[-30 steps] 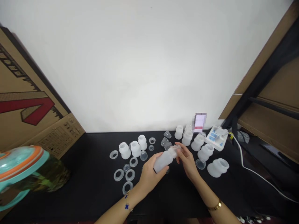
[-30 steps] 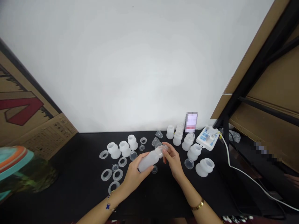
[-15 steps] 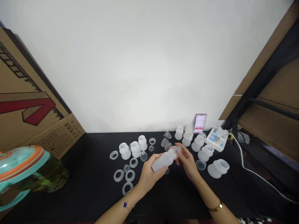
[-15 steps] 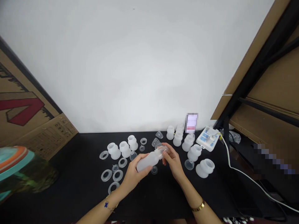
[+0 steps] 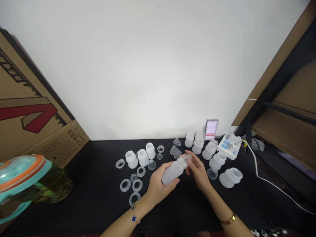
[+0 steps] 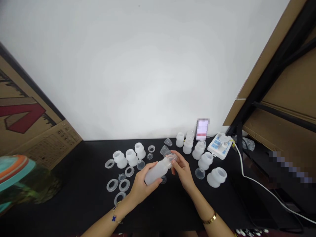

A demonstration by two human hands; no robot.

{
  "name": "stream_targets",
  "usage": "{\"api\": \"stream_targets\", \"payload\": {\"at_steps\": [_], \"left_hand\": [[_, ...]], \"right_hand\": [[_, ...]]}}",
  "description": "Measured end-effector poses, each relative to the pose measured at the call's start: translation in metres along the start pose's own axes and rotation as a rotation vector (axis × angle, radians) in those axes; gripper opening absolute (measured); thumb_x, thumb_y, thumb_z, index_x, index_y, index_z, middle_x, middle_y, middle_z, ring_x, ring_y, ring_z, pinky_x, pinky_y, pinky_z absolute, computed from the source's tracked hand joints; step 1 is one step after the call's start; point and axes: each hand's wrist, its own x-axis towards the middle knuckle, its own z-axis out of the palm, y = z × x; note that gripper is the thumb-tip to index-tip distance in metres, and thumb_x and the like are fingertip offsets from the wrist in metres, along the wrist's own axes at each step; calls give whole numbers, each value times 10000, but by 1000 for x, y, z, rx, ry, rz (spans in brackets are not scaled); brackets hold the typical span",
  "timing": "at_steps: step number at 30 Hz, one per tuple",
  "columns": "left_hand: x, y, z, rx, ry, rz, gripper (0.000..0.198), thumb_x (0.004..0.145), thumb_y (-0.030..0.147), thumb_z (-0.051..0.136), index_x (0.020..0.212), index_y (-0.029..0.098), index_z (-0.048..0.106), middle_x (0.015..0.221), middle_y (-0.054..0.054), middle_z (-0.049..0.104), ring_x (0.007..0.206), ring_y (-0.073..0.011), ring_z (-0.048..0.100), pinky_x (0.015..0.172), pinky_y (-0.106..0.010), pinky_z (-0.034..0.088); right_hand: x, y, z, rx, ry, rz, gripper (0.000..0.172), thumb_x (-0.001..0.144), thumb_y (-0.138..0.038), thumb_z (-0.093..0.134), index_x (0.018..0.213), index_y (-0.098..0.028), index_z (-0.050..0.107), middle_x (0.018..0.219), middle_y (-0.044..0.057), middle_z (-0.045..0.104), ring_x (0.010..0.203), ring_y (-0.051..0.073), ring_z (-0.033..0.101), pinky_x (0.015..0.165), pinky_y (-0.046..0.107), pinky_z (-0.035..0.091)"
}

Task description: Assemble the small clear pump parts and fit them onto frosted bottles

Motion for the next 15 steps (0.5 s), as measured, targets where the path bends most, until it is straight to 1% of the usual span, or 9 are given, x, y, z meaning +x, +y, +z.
{"api": "stream_targets", "payload": {"at_steps": [3,6,7,9,11,12,13,15], "left_hand": [[1,0,-1,-133,-103,-13,630,775,382,802,1335,220,563,1242,-88,693,1062,-270,668,927,-388,540],[1,-2,1,-362,-207,-76,835,754,446,827,1463,214,452,1200,-107,699,1024,-275,671,857,-372,562],[1,-3,2,-433,-236,-109,908,740,452,840,1501,216,405,1189,-114,699,1000,-276,675,802,-357,576],[0,-3,3,-536,-286,-196,1023,715,450,861,1559,245,319,1177,-121,691,887,-256,684,636,-308,584],[0,-2,2,-586,-331,-279,1078,711,439,865,1590,293,259,1163,-117,684,748,-212,670,494,-258,547],[1,0,1,-598,-352,-303,1094,713,431,865,1600,313,236,1154,-113,684,709,-197,662,463,-244,534],[1,2,-1,-605,-375,-313,1108,713,423,866,1607,325,219,1147,-112,688,698,-192,661,458,-241,536],[1,6,-4,-607,-428,-310,1132,718,411,868,1617,348,184,1159,-115,694,760,-218,684,476,-242,551]], "right_hand": [[-1,1,0,39,-26,27,523,870,-517,722,1308,-244,638,1095,87,737,515,106,492,469,258,414],[-2,-1,1,69,-61,77,529,879,-525,714,1325,-253,629,1131,95,729,532,111,514,476,255,420],[-3,-1,2,75,-68,94,535,880,-533,711,1330,-257,625,1146,98,725,533,112,517,474,254,419],[-4,-3,4,92,-83,117,533,886,-542,701,1337,-271,615,1174,99,715,531,110,519,463,248,409],[-5,-3,4,110,-105,122,508,898,-538,687,1334,-287,609,1183,93,708,525,105,522,455,239,396],[-5,-3,4,115,-115,122,495,905,-534,682,1330,-291,610,1179,89,707,525,104,527,454,236,395],[-5,-3,4,115,-125,124,484,909,-530,678,1327,-294,612,1176,86,706,527,104,532,457,235,397],[-6,-3,3,107,-134,125,476,909,-527,681,1320,-296,622,1178,83,702,534,103,537,460,236,403]]}}
